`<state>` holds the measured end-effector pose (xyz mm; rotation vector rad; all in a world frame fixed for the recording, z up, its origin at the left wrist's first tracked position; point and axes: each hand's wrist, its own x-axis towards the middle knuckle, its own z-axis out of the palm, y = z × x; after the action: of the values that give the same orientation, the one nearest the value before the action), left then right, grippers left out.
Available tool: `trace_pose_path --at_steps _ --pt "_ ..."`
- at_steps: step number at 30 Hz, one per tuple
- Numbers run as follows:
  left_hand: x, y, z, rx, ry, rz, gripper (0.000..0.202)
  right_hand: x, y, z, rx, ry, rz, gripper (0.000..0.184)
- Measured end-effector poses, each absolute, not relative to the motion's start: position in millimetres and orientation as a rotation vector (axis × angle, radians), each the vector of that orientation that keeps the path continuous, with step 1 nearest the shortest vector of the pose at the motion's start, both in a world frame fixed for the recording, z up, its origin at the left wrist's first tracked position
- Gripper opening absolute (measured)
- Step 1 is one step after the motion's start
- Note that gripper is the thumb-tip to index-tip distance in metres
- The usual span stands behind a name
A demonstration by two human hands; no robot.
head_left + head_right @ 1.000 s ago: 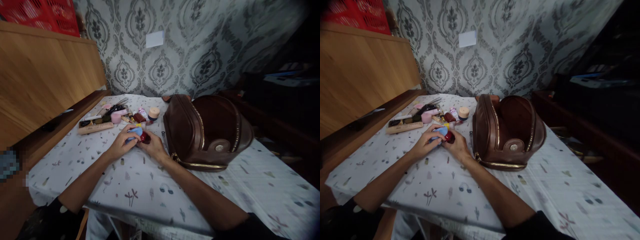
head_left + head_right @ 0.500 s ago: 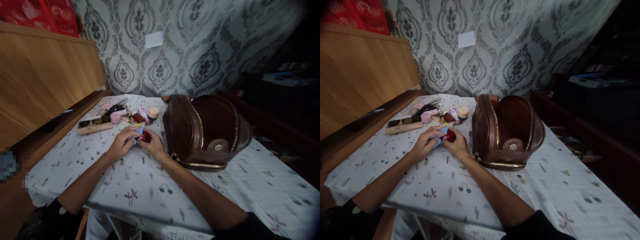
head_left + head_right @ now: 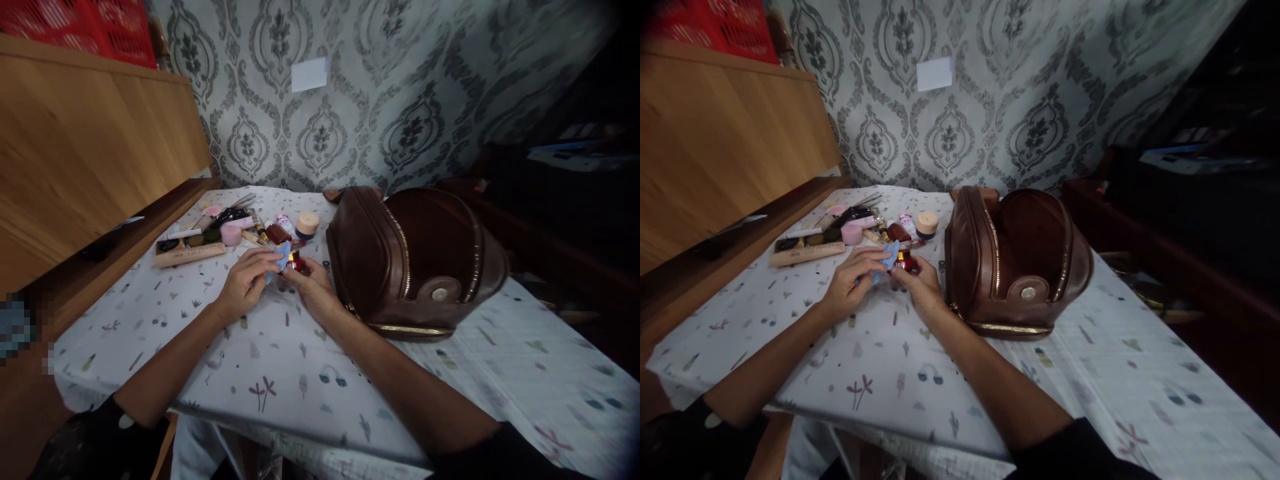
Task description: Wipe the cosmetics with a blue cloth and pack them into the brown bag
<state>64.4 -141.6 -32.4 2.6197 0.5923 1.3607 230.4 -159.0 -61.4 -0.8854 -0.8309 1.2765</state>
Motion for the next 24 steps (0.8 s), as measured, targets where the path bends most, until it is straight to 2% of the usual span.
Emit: trace_pose_path --at_steps 8,13,16,19,24 --pt "63 -144 -31 2.464 0.792 1.258 0.019 229 -165 -53 -0.709 -0.717 1.503 0.052" --pt "65 -139 -43 2.397 0.947 1.133 0.06 228 -167 -55 -0.758 -0.823 1.495 0.066" --pt "66 -136 -48 2.347 0.993 1.126 0.067 225 -166 -59 -0.801 -0.922 1.474 0.074" --pt "64 -134 -46 2.281 1.006 1.115 0.062 224 -166 -60 -0.815 -0.982 1.472 0.071" --pt "59 -133 -40 2.189 0.924 1.051 0.056 227 -166 -58 -0.817 -0.989 1.482 0.056"
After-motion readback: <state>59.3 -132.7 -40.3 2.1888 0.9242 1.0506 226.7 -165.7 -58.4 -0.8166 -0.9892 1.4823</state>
